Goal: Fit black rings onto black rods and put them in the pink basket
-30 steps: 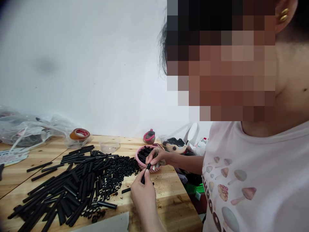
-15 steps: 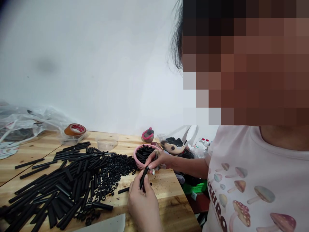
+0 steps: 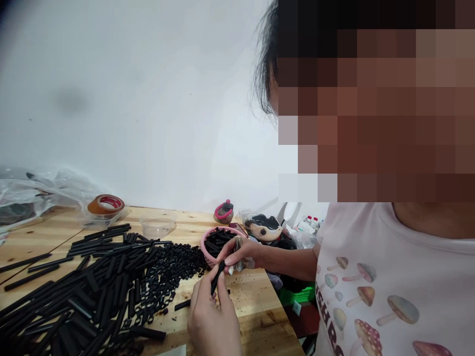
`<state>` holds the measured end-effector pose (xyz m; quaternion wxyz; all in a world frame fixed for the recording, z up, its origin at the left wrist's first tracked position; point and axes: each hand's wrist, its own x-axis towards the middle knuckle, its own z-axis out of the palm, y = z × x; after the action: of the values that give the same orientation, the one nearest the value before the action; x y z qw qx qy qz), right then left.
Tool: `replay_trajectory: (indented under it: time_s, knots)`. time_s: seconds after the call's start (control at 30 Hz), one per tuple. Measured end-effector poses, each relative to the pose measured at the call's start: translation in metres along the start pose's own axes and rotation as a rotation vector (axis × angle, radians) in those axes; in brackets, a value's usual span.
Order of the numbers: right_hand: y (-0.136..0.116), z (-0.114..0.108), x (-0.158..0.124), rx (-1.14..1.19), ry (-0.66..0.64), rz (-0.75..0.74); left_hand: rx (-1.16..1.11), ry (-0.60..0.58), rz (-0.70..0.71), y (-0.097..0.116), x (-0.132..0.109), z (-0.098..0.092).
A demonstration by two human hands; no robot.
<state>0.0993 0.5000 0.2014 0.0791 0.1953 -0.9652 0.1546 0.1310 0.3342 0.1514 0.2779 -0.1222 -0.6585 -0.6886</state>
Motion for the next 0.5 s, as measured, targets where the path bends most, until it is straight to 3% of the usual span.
replay_trajectory:
  time_s: [0.2,0.5]
  knots:
    - [-0.002,-0.003,0.006,-0.401,-0.043,-0.147,0.039,0.052,0.072,-0.001,0.001,0.003]
    - [-0.005,-0.006,0.009,-0.656,-0.006,-0.212,-0.015,0.063,0.154,-0.009,0.001,0.004]
